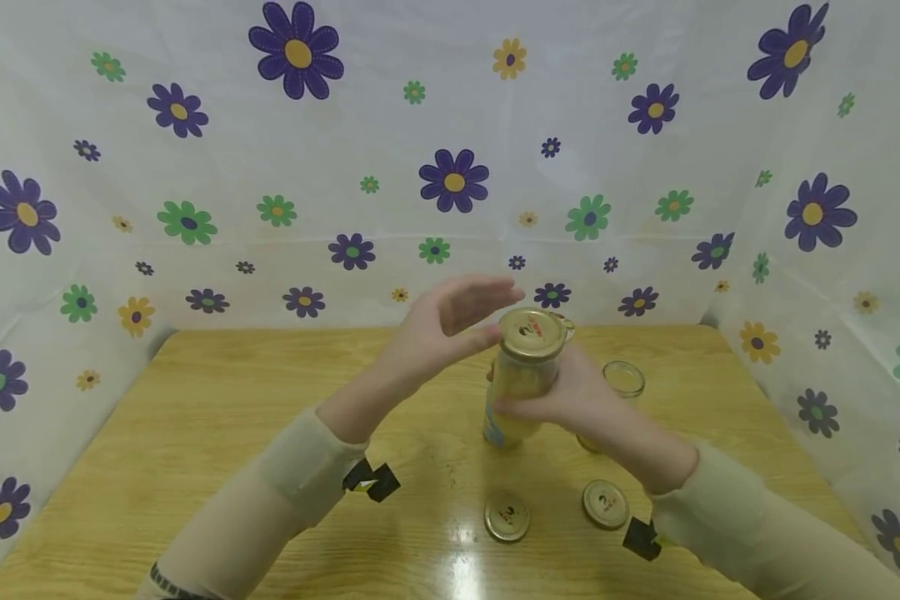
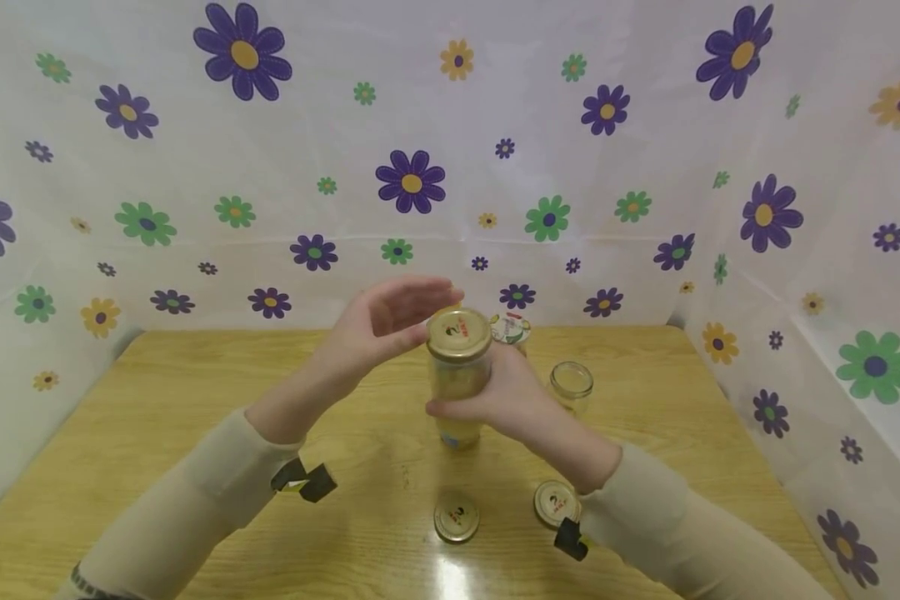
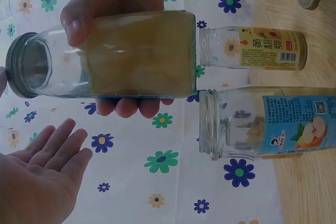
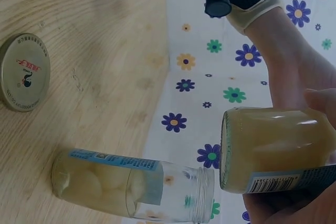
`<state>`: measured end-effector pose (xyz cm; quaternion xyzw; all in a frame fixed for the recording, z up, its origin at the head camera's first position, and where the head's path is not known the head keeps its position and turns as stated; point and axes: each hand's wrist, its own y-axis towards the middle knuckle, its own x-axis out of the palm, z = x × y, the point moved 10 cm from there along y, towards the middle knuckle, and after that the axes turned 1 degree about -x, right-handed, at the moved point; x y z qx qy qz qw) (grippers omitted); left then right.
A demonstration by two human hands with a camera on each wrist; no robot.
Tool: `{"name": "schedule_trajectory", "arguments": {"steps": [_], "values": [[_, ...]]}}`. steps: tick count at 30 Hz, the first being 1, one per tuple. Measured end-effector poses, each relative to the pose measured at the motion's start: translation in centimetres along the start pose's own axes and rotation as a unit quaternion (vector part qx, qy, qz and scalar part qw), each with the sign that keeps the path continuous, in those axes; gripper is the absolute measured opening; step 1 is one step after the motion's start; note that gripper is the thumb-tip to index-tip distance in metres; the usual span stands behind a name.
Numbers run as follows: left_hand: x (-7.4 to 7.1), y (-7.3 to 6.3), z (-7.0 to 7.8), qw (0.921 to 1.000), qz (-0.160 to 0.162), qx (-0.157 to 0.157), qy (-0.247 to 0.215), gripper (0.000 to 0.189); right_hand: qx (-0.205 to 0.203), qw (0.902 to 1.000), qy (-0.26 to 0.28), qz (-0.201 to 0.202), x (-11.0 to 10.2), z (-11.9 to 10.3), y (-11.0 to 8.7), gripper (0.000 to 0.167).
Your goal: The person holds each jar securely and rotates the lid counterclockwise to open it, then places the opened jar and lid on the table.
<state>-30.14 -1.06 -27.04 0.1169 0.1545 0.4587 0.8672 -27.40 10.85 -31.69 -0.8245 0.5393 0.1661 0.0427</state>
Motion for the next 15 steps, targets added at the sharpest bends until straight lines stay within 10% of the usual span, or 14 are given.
{"name": "schedule_trajectory", "arguments": {"steps": [5, 15], "values": [[0.9, -0.1, -0.1, 0.9995, -0.027, -0.01, 0.011, 0.107, 0.008, 0.9997, 0.017, -0.013, 0.3, 0.3, -0.1, 0.069], [3.0, -0.1, 0.6, 0.9948, -0.091, 0.023, 0.039, 0.107, 0.028, 0.9994, 0.006, -0.019, 1.1, 0.3, -0.4, 0.06]]}}
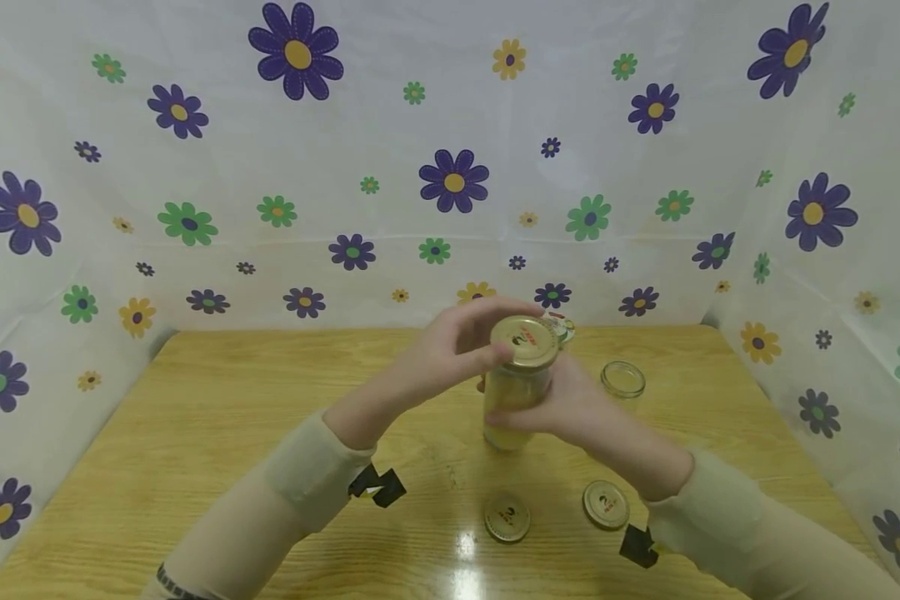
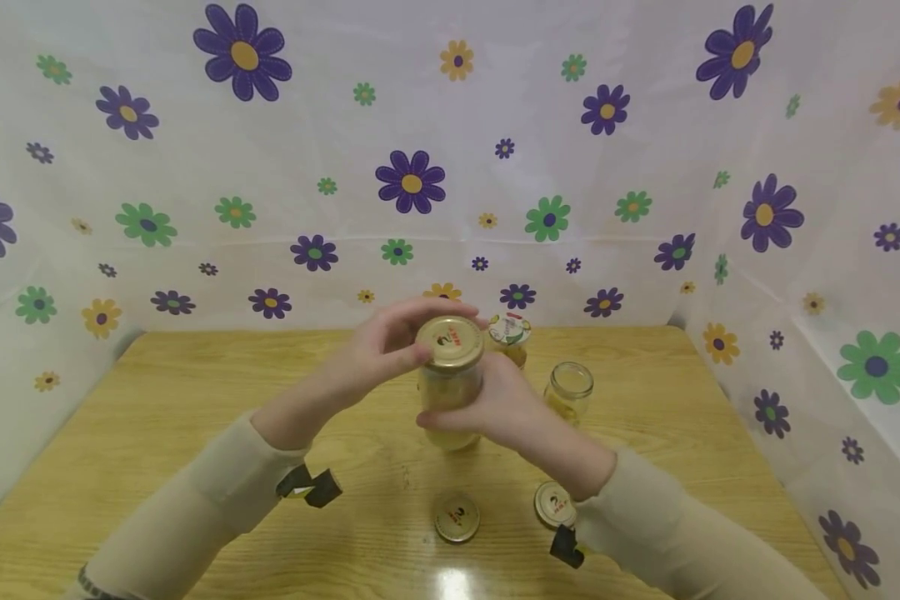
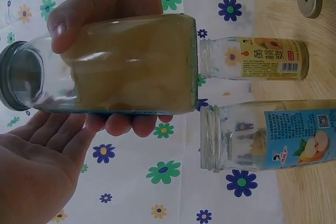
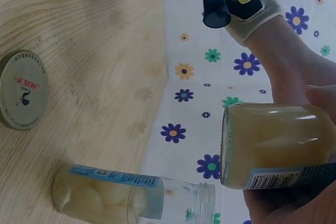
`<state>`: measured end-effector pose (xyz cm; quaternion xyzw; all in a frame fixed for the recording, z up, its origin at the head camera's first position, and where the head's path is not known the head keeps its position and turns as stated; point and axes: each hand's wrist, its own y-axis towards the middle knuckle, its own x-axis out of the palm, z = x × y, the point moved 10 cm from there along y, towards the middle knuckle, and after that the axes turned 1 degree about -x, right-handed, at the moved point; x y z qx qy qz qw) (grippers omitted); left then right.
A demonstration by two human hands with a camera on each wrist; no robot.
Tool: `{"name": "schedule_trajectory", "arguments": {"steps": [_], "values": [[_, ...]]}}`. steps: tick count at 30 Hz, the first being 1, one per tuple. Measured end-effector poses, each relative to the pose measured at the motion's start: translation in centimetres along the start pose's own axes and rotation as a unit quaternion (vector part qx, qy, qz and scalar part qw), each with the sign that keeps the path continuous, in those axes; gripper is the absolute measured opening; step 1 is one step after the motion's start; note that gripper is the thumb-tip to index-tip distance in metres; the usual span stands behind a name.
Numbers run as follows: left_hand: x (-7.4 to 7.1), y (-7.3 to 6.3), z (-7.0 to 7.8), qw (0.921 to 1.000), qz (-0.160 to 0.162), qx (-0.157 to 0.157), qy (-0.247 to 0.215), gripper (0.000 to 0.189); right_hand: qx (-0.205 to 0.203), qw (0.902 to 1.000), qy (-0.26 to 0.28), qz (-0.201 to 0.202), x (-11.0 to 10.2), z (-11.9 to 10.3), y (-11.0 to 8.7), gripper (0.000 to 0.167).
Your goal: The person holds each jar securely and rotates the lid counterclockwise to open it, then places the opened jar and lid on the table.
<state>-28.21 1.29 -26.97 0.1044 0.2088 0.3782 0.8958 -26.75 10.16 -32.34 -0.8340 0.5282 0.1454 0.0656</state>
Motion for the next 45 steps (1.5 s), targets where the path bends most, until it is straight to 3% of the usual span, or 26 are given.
{"name": "schedule_trajectory", "arguments": {"steps": [6, 14, 21, 27, 34, 37, 41, 45], "values": [[0.6, 0.1, 0.9, 0.9989, -0.013, 0.029, 0.034, 0.1, 0.001, 0.9999, -0.012, 0.0, 0.3, 0.1, 0.1, 0.051], [1.3, -0.3, 1.2, 0.9983, -0.016, 0.042, 0.037, 0.09, 0.017, 0.9993, -0.032, 0.012, 0.1, 0.5, 0.1, 0.072], [1.4, -0.3, 1.2, 0.9975, -0.016, 0.053, 0.043, 0.082, 0.002, 0.9991, -0.041, 0.013, 0.0, 0.6, 0.4, 0.069], [1.2, -0.4, 1.1, 0.9988, 0.015, 0.031, 0.035, 0.057, 0.003, 0.999, -0.042, 0.014, 0.0, 0.7, 0.3, 0.07], [0.6, -0.9, 0.9, 0.994, 0.09, -0.021, 0.058, 0.055, 0.014, 0.9995, -0.026, 0.015, 0.1, 0.8, 0.3, 0.067], [0.5, -1.1, 0.9, 0.9911, 0.112, -0.03, 0.065, 0.053, 0.025, 0.9989, -0.035, 0.02, 0.0, 0.9, 0.2, 0.065], [0.5, -1.3, 0.8, 0.9892, 0.124, -0.035, 0.069, 0.052, 0.03, 0.9978, -0.053, 0.026, 0.0, 0.9, 0.2, 0.065], [0.7, -1.5, 1.0, 0.9898, 0.112, -0.03, 0.083, 0.055, 0.03, 0.9967, -0.068, 0.032, -0.1, 1.0, 0.3, 0.066]]}}
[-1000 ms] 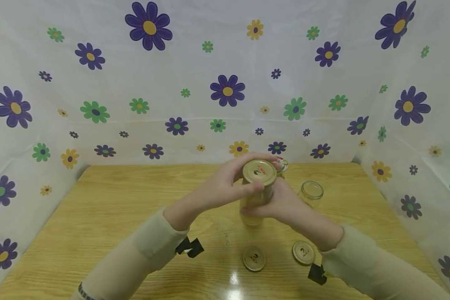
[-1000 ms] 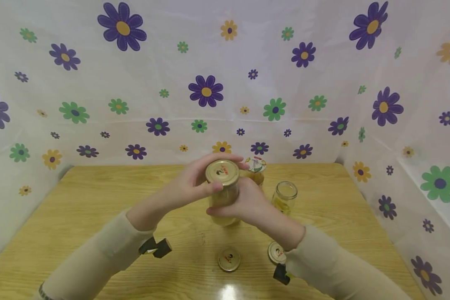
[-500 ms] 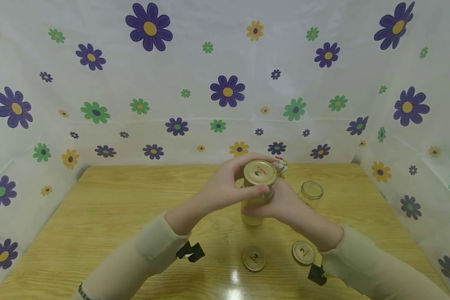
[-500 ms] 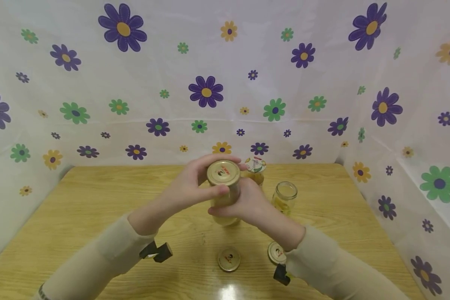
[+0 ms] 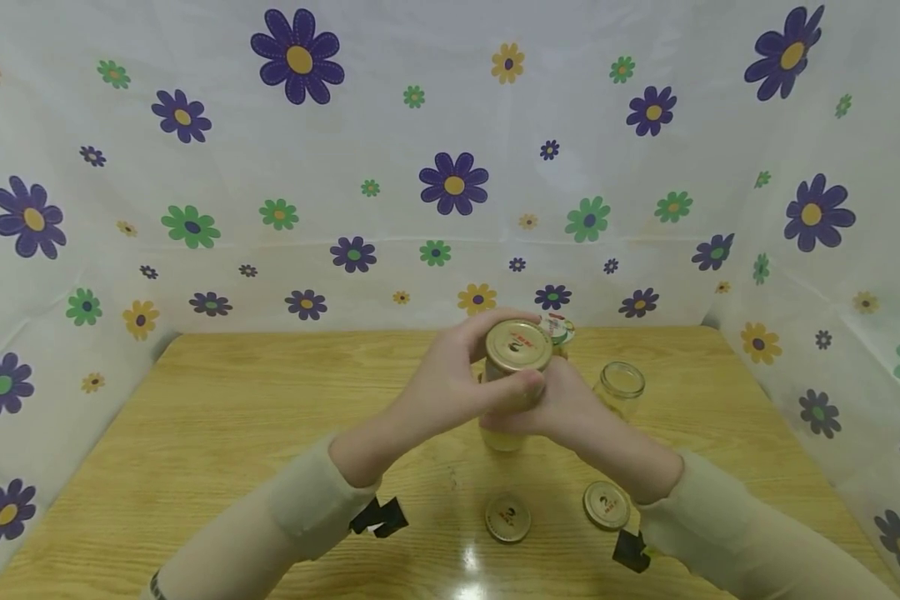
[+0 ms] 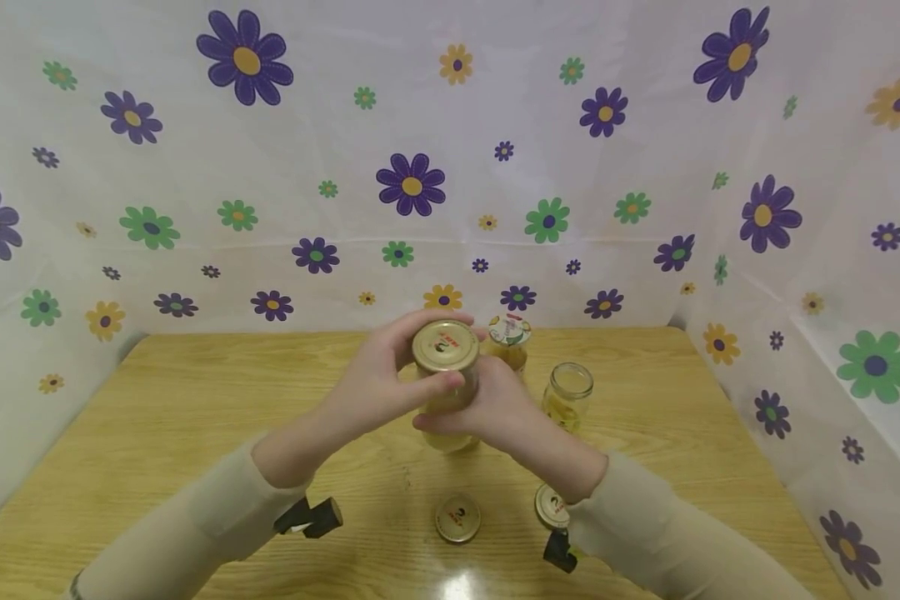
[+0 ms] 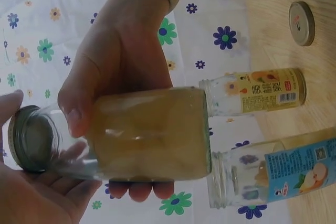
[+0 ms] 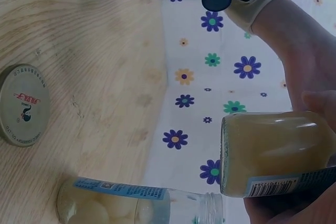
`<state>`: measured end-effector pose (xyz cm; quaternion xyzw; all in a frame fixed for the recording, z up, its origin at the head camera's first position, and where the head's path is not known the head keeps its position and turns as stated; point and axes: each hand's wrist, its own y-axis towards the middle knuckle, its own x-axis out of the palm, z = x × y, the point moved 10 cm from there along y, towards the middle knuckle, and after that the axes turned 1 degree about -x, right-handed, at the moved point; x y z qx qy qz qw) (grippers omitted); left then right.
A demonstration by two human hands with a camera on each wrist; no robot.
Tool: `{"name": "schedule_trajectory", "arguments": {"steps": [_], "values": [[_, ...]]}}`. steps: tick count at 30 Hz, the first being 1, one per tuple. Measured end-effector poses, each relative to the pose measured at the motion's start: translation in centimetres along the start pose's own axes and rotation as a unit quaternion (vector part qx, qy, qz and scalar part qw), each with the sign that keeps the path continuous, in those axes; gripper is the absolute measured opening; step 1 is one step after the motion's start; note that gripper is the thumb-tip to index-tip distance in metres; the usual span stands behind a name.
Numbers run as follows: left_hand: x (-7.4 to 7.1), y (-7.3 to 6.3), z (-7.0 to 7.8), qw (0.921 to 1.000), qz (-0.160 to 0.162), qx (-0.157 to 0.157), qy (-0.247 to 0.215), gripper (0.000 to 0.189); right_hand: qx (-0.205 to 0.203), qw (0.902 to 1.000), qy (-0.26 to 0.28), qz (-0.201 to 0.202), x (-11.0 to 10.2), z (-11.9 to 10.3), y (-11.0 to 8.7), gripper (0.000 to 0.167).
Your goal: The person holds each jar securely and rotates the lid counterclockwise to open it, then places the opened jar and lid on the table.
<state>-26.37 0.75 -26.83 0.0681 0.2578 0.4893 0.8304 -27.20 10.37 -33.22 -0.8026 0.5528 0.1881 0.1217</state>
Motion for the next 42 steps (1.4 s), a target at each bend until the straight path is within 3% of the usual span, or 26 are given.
{"name": "schedule_trajectory", "arguments": {"steps": [9, 18, 28, 35, 42], "values": [[-0.1, -0.3, 0.9, 0.9984, -0.04, 0.036, 0.016, 0.058, 0.001, 0.9992, 0.04, -0.006, 0.3, 0.1, -0.1, 0.075], [-0.7, -0.2, 0.1, 0.9999, 0.002, 0.003, 0.016, 0.056, 0.02, 0.9991, 0.038, -0.004, 0.5, 0.4, 0.2, 0.072], [-1.4, -0.4, -0.1, 0.9993, 0.035, -0.008, 0.01, 0.056, 0.029, 0.9988, 0.038, -0.008, 0.8, 0.5, 0.2, 0.067], [-1.6, -0.5, 0.0, 0.9989, 0.046, 0.004, 0.0, 0.054, 0.026, 0.9989, 0.037, -0.01, 0.9, 0.2, 0.4, 0.067], [-1.9, -0.7, -0.2, 0.9989, 0.043, 0.015, -0.004, 0.06, 0.029, 0.9986, 0.041, -0.015, 1.2, 0.1, 0.4, 0.055]]}}
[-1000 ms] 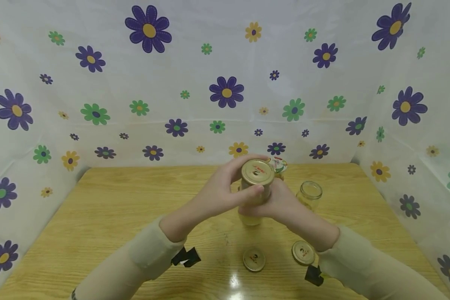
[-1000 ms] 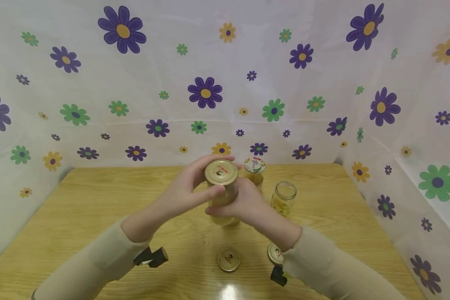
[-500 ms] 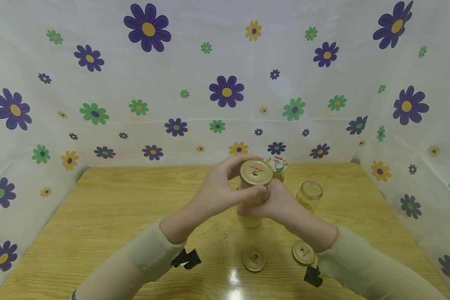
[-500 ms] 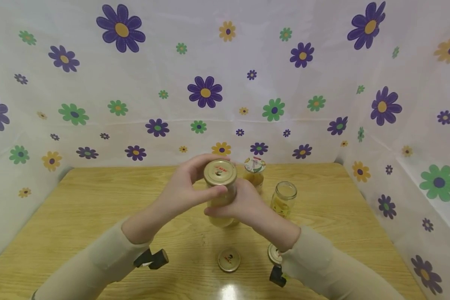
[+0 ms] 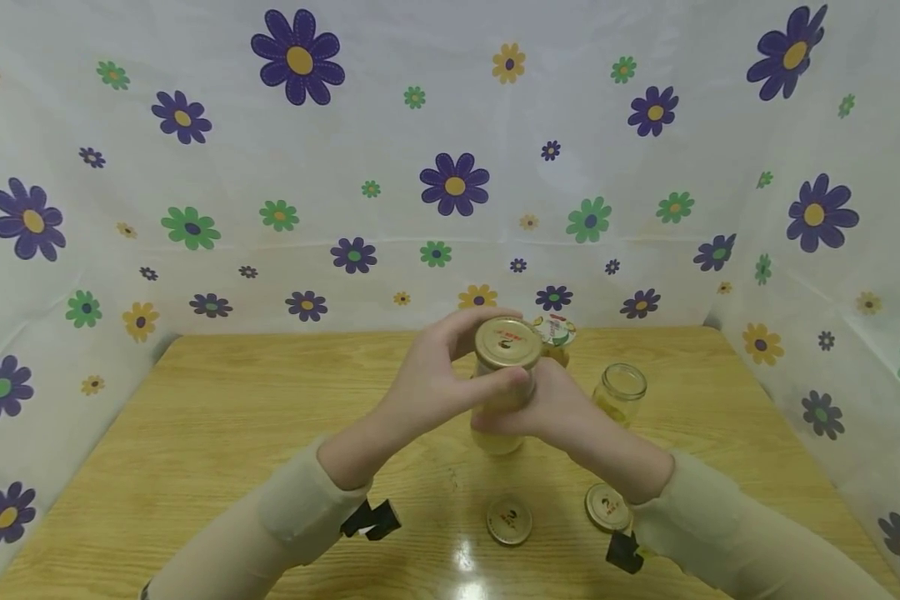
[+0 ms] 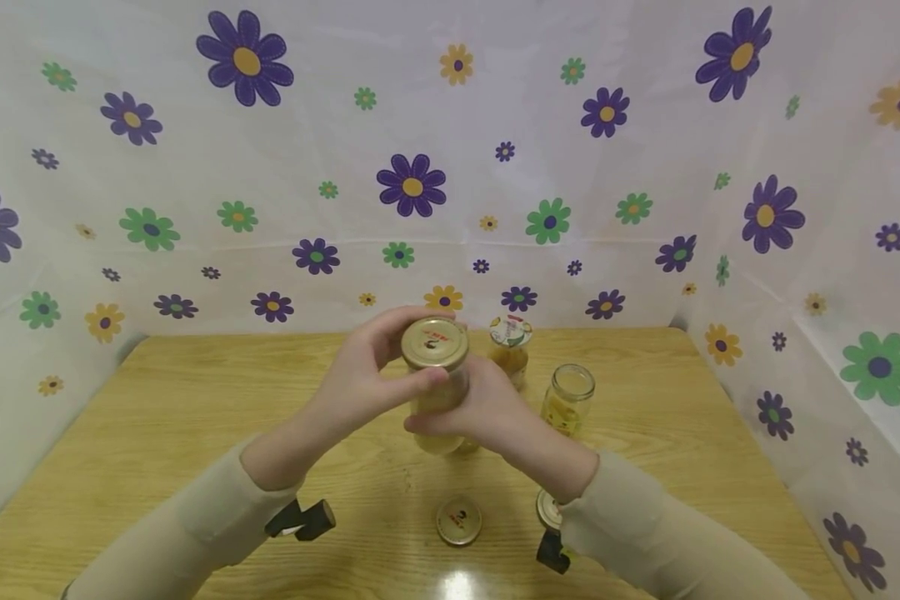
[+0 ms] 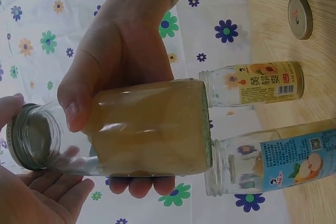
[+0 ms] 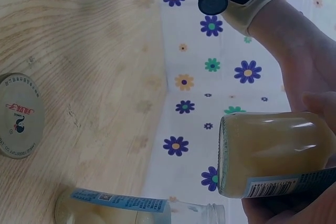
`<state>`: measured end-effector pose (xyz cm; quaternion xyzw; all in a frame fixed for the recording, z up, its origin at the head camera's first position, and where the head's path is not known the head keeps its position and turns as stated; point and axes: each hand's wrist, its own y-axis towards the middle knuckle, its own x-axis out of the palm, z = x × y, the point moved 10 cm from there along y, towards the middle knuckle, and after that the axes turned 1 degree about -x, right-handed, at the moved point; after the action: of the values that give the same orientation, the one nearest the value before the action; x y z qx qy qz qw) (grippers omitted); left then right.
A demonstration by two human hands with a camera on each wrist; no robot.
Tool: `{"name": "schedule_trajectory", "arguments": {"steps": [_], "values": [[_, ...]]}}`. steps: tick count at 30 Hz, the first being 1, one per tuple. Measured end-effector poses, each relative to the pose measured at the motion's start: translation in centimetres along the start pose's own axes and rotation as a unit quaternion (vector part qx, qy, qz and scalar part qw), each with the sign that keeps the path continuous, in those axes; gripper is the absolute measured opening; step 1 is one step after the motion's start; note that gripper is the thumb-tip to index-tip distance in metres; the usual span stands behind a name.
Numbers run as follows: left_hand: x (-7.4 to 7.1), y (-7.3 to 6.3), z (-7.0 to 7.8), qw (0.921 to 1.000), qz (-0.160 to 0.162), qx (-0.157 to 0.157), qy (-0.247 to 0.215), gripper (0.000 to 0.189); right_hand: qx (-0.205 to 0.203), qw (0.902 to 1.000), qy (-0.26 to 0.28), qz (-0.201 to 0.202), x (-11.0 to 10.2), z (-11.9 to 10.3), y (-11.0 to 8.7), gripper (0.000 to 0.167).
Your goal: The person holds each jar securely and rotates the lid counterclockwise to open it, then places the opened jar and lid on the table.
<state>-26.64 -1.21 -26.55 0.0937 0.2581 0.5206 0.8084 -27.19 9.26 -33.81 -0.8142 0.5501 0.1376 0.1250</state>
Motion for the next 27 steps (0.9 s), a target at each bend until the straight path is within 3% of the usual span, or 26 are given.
{"name": "schedule_trajectory", "arguments": {"steps": [15, 27], "values": [[-0.4, -0.6, 0.2, 0.9999, 0.005, -0.011, 0.008, 0.055, -0.006, 1.0, -0.004, -0.006, 0.3, 0.0, -0.2, 0.062], [-1.1, -1.1, -0.5, 0.9999, 0.0, -0.013, 0.009, 0.055, -0.017, 0.9997, -0.015, -0.008, 0.4, 0.1, -0.1, 0.057]]}}
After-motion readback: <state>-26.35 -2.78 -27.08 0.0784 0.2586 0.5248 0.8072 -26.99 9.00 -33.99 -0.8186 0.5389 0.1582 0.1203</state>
